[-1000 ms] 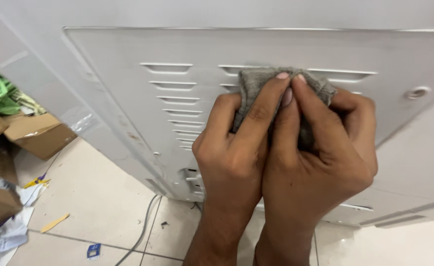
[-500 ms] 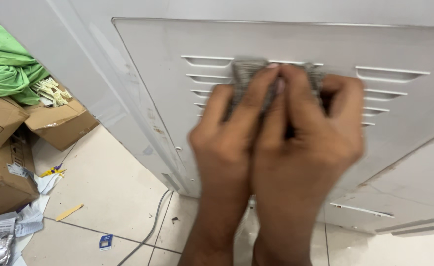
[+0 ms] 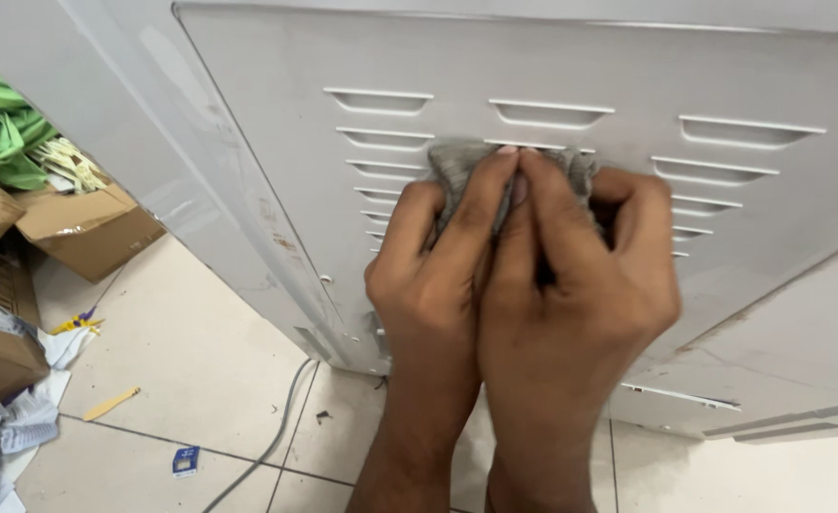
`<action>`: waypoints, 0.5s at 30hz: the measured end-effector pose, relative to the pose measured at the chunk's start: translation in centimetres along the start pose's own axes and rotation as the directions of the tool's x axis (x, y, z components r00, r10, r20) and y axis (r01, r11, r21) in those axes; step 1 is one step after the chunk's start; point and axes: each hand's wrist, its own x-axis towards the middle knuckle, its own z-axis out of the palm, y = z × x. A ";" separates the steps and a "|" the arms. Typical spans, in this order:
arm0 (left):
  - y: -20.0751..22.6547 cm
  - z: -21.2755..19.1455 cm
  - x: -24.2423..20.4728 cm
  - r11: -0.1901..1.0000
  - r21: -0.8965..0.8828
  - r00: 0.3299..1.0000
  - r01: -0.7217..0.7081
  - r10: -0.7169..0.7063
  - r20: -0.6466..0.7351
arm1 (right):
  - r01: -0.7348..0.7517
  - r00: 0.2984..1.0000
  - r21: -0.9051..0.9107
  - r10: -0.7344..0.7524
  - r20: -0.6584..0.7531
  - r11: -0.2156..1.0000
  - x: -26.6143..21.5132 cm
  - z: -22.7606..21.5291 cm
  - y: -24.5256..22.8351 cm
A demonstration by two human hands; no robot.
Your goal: The person uses a grey cloth to wipe the exterior surfaces of a white appliance, focusing on the lower corners, side vents, and top edge. The person moves around the appliance to reach different areas, scrubbing the surface with both hands.
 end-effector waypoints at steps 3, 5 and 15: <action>0.6 0.2 0.1 0.999 0.026 0.998 -0.044 0.042 0.046 | -0.080 0.997 0.030 0.081 -0.010 0.996 0.8 -0.5 -0.1; 0.6 -0.3 0.5 0.998 0.036 0.996 -0.053 0.051 0.069 | -0.187 0.981 0.109 0.191 -0.022 0.976 1.2 -0.3 -0.8; 0.8 0.5 0.0 0.997 0.005 0.996 -0.072 0.071 0.061 | -0.095 0.993 0.048 0.098 -0.060 0.994 -0.9 -0.5 1.0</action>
